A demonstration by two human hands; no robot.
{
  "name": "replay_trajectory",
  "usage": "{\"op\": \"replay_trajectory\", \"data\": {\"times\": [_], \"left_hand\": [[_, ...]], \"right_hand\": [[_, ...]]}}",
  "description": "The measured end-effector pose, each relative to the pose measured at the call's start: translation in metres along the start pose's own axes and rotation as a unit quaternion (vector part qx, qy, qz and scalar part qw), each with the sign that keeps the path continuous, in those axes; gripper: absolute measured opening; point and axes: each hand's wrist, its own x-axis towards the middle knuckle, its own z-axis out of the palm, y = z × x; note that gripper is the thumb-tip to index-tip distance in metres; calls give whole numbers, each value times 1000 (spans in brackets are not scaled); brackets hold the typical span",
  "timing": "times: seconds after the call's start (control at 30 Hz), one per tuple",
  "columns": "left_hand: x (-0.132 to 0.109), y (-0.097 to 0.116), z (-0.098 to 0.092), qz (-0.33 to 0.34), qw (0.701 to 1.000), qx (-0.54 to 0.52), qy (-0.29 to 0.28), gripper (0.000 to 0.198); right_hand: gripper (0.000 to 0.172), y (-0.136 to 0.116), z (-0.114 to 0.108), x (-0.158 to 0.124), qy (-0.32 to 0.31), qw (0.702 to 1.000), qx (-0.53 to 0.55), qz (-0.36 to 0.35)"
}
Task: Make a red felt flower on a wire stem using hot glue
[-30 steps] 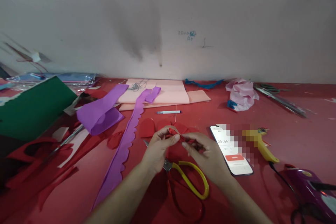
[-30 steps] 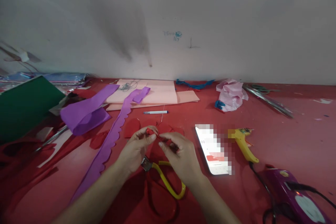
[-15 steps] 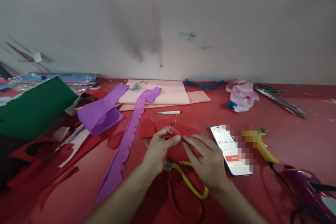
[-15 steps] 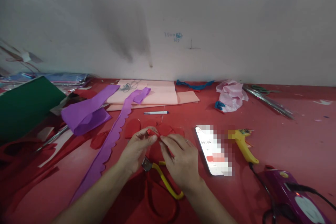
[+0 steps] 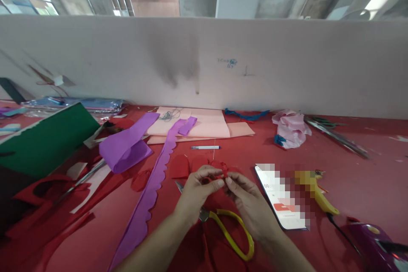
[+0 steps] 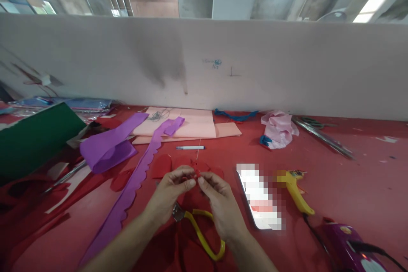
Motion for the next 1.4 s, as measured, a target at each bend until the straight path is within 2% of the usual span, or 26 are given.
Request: {"op": "replay_trajectory", "data": {"times": [0.2, 0.4, 0.57, 0.67, 0.77, 0.87, 0.97, 1.07, 1.3, 1.4], "left_hand": [[-2, 4, 1, 38, 999, 7, 3, 11], [-3, 5, -1, 68, 998, 14, -2, 6], [-3, 7, -4, 91, 994, 39, -41, 5], [-3, 9, -4, 105, 990, 79, -46, 11], [-2, 8, -5, 123, 986, 114, -24, 25], [-1, 6, -7, 146, 982, 118, 3, 22], [-2, 6, -8, 161, 981, 110, 3, 14], [-4, 8, -6, 140, 986, 90, -17, 9], [-3, 12, -5, 20, 998, -51, -39, 8], [-3, 12, -6, 6, 997, -66, -42, 7]], "right_hand": [[14, 6, -1, -1, -13, 1000, -13, -11], [10, 3, 1, -3, -60, 995, -72, -46], [10, -4, 0, -4, -80, 987, -106, -87], [7, -4, -3, -3, -72, 986, -111, -99], [7, -2, -5, -1, -52, 988, -110, -92], [8, 0, -6, 0, -40, 988, -120, -85], [8, 1, -6, 0, -34, 989, -123, -77], [9, 0, -6, 0, -41, 989, -121, -70], [12, 5, -6, 1, -37, 991, -112, -69], [12, 6, -7, 2, -40, 991, -111, -60]]}}
